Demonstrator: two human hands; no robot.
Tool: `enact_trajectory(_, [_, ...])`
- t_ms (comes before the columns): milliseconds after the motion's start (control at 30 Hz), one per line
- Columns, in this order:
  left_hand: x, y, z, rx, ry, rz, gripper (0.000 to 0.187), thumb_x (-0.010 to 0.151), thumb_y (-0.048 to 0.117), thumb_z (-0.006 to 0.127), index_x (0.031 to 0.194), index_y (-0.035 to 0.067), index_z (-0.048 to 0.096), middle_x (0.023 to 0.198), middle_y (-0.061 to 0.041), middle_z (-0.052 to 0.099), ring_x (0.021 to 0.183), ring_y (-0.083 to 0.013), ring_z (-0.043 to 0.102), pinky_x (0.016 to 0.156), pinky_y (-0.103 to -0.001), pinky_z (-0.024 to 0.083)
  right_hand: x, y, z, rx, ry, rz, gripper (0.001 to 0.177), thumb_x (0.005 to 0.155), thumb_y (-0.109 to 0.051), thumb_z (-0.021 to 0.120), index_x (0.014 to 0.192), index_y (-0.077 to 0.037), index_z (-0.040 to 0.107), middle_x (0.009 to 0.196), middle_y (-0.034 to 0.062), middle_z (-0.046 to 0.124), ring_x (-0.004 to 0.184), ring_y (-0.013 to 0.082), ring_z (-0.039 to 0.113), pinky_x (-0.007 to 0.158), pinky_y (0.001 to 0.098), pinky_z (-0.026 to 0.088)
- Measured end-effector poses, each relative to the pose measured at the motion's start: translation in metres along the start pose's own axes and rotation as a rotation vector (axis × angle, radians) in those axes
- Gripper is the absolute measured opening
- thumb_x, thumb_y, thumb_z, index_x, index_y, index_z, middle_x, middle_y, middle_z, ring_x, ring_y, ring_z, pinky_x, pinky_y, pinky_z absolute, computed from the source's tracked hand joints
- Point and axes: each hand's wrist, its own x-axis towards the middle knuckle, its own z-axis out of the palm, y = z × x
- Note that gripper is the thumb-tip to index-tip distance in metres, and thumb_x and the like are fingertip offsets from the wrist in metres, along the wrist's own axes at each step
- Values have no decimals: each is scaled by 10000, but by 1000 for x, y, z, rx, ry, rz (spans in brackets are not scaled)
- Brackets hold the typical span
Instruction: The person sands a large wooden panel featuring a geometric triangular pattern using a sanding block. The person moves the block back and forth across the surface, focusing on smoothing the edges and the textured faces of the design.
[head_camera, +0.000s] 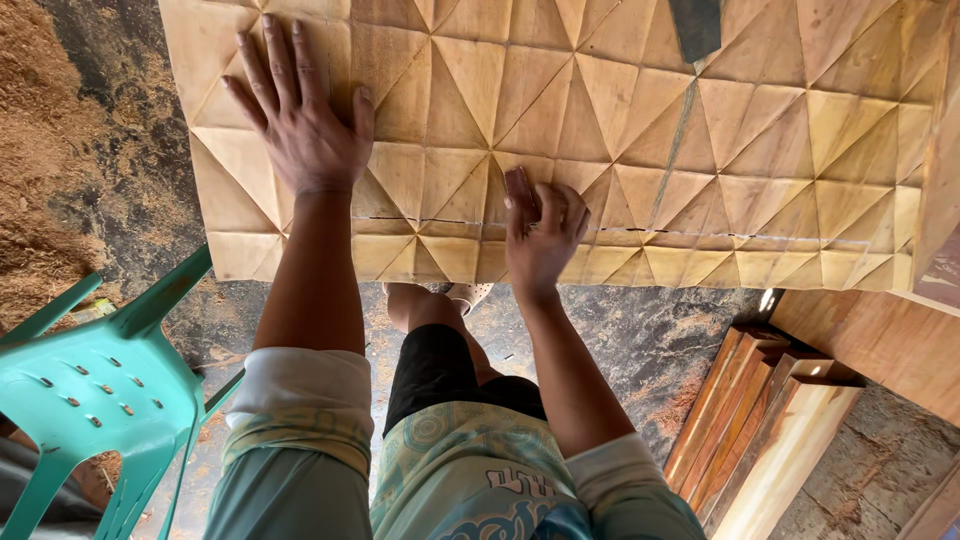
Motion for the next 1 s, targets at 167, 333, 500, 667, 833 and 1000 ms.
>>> enact_trajectory(167, [-1,-1,2,23,-29,-9,817,1054,656,332,1667,118,292,1727,-133,251,1594,-399,157,1275,-651,64,-5,1,-8,312,-152,226,114,988,-40,675,1064,-20,593,1063,166,662,948,299,698,765,378,593])
enact_trajectory(333, [0,-1,1,57,-65,-14,818,1064,661,295,1679,123,264,1739,-119,231,1602,-390,148,1279,-654,60,-10,15,-22,217,-160,212,156,978,39,627,1124,-15,629,1002,174,734,889,302,757,738,408,599])
enact_trajectory(500, [1,-1,0,72,-66,-26,825,1059,680,290,1683,142,252,1743,-113,219,1609,-377,143,1292,-644,63,-9,22,-14,138,-69,153,200,961,-144,780,997,-34,618,892,122,713,775,245,727,651,367,594])
enact_trajectory(667, [0,-1,0,78,-67,-17,816,1070,666,293,1688,135,250,1747,-117,210,1614,-385,141,1296,-644,62,-8,27,-9,-13,-145,416,324,895,-305,844,804,-81,627,744,43,694,657,208,666,644,391,515])
enact_trajectory(833, [-1,0,-1,63,-73,-26,816,1067,662,304,1685,133,250,1745,-119,213,1612,-389,144,1295,-645,63,4,25,5,-100,-123,123,221,972,-343,746,869,-162,674,850,3,734,824,244,625,822,440,434])
enact_trajectory(1000, [2,-1,0,80,-63,-17,819,1058,669,307,1676,134,259,1736,-120,222,1603,-388,150,1288,-641,66,-2,16,-10,-58,-165,96,197,1036,-260,684,948,-94,625,901,78,698,899,301,628,813,471,454])
